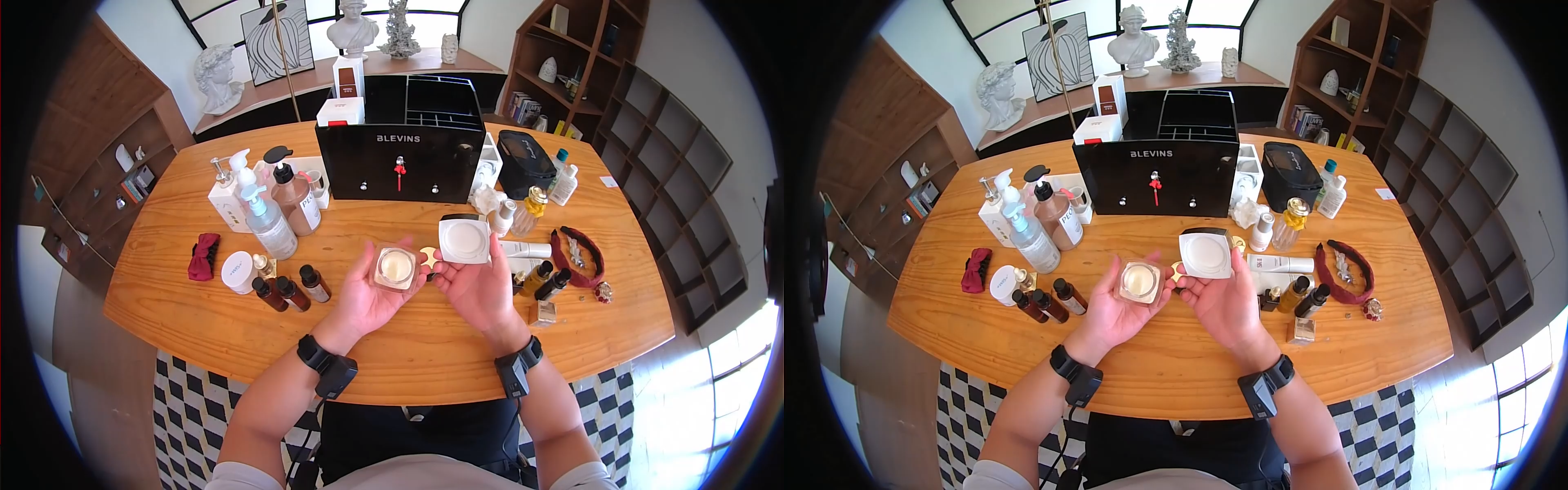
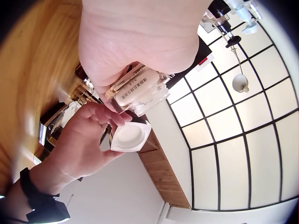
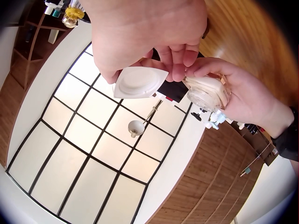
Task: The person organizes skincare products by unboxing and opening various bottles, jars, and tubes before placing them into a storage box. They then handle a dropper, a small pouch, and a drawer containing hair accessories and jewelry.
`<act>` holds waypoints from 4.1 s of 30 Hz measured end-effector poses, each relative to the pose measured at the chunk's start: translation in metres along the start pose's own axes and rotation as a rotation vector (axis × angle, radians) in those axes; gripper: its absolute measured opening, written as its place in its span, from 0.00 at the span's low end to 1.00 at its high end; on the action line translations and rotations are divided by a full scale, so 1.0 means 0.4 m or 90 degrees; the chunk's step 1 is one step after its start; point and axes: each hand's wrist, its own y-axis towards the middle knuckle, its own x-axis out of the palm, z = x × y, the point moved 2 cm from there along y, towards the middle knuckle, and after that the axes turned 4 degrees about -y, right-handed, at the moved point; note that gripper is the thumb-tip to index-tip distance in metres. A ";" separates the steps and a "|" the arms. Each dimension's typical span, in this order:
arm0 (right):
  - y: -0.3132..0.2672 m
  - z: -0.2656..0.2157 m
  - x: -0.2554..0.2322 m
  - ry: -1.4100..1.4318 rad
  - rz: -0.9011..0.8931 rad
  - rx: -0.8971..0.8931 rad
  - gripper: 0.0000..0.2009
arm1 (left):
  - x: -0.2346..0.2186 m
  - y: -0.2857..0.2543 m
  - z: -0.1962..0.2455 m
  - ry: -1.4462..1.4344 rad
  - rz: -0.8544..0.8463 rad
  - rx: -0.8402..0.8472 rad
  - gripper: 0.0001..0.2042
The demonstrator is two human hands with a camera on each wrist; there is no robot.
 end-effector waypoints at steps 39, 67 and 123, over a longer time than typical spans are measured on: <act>-0.001 0.000 0.004 -0.031 -0.017 0.003 0.33 | 0.004 -0.011 0.003 0.130 0.019 0.009 0.28; -0.002 -0.001 0.008 -0.039 -0.036 0.010 0.31 | -0.010 -0.006 0.007 0.024 0.001 -0.044 0.31; -0.017 0.044 0.011 -0.671 0.090 -0.233 0.50 | 0.008 -0.002 -0.015 0.425 -0.059 0.167 0.32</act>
